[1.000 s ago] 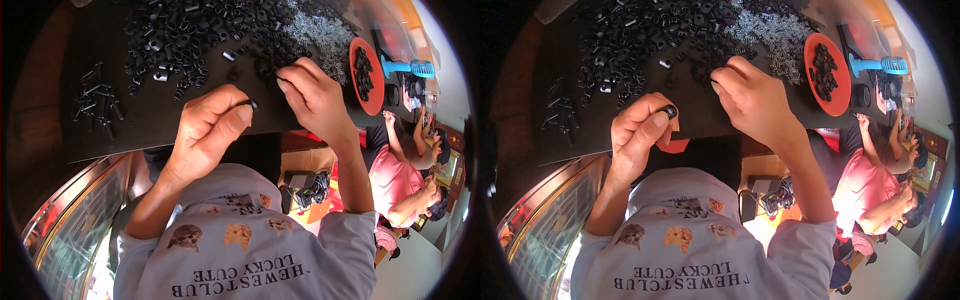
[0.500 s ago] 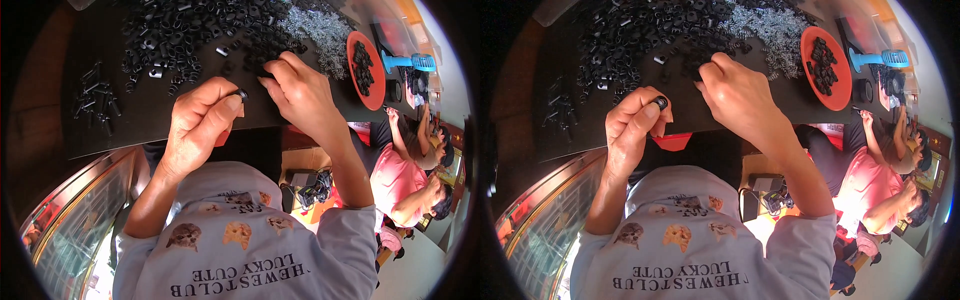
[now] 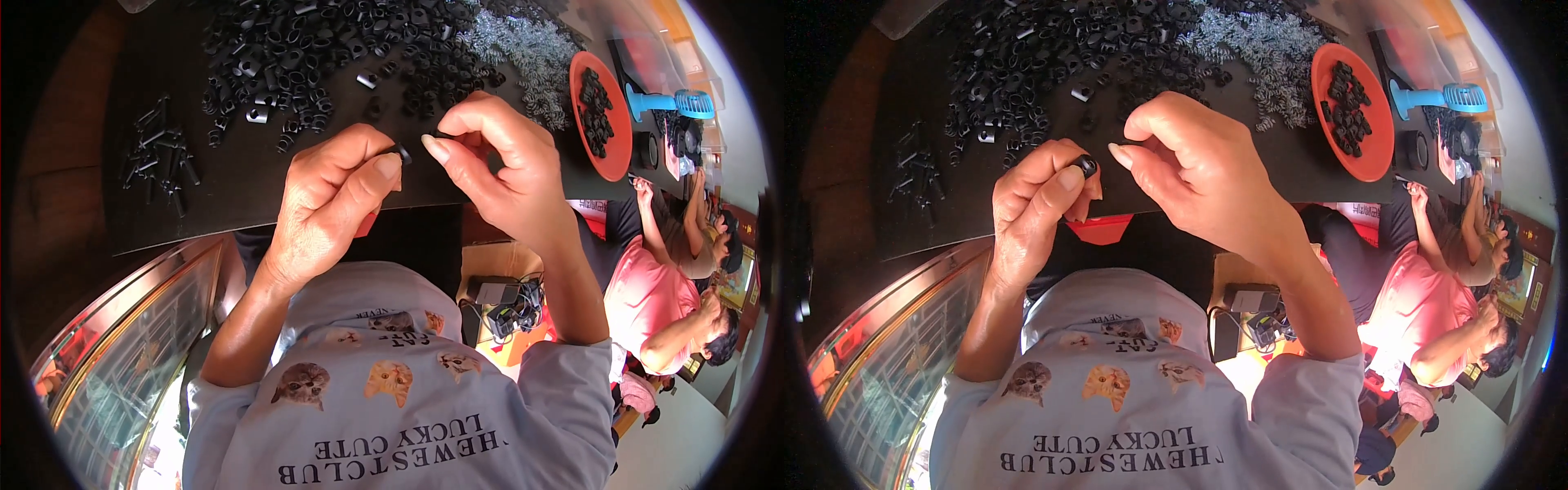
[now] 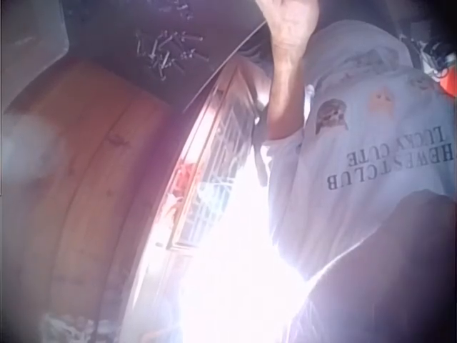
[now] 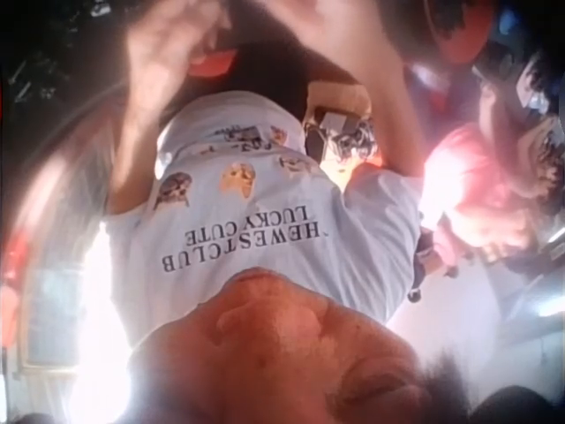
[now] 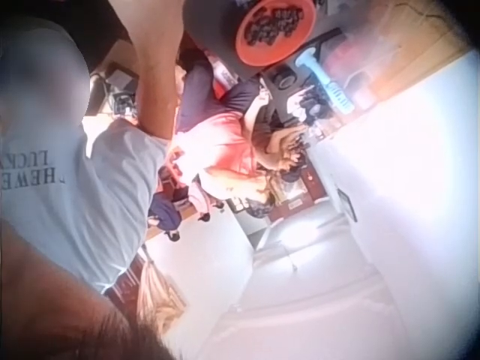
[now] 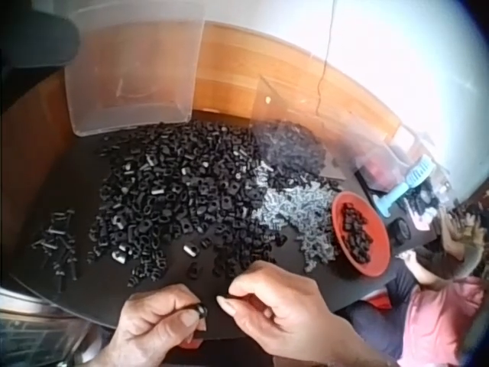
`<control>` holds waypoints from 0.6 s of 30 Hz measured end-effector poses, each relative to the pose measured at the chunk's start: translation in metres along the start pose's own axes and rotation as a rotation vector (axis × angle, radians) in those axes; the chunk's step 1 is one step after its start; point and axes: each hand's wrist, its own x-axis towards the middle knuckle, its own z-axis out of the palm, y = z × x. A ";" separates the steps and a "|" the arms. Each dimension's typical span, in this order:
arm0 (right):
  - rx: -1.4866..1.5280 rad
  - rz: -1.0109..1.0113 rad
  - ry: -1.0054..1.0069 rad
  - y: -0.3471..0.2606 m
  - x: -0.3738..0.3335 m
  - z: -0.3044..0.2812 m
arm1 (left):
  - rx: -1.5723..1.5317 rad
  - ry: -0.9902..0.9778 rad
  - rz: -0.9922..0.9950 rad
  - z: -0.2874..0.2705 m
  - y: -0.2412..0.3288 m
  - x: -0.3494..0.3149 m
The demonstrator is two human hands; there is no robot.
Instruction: The person assembles small black plastic components by hand.
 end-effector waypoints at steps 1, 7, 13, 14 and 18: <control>-0.001 0.001 0.000 -0.003 -0.001 0.000 | -0.005 -0.007 0.001 0.000 0.000 0.000; 0.287 0.229 0.006 -0.017 -0.001 0.000 | 0.027 -0.046 -0.008 0.000 0.004 0.001; 0.374 0.290 -0.042 -0.016 0.002 -0.006 | -0.023 -0.074 -0.018 -0.002 0.005 0.001; 0.405 0.306 -0.072 -0.012 0.001 -0.007 | -0.023 -0.074 -0.019 -0.002 0.005 0.001; 0.482 0.356 -0.109 -0.012 0.002 -0.005 | -0.040 -0.074 -0.043 -0.003 0.006 0.002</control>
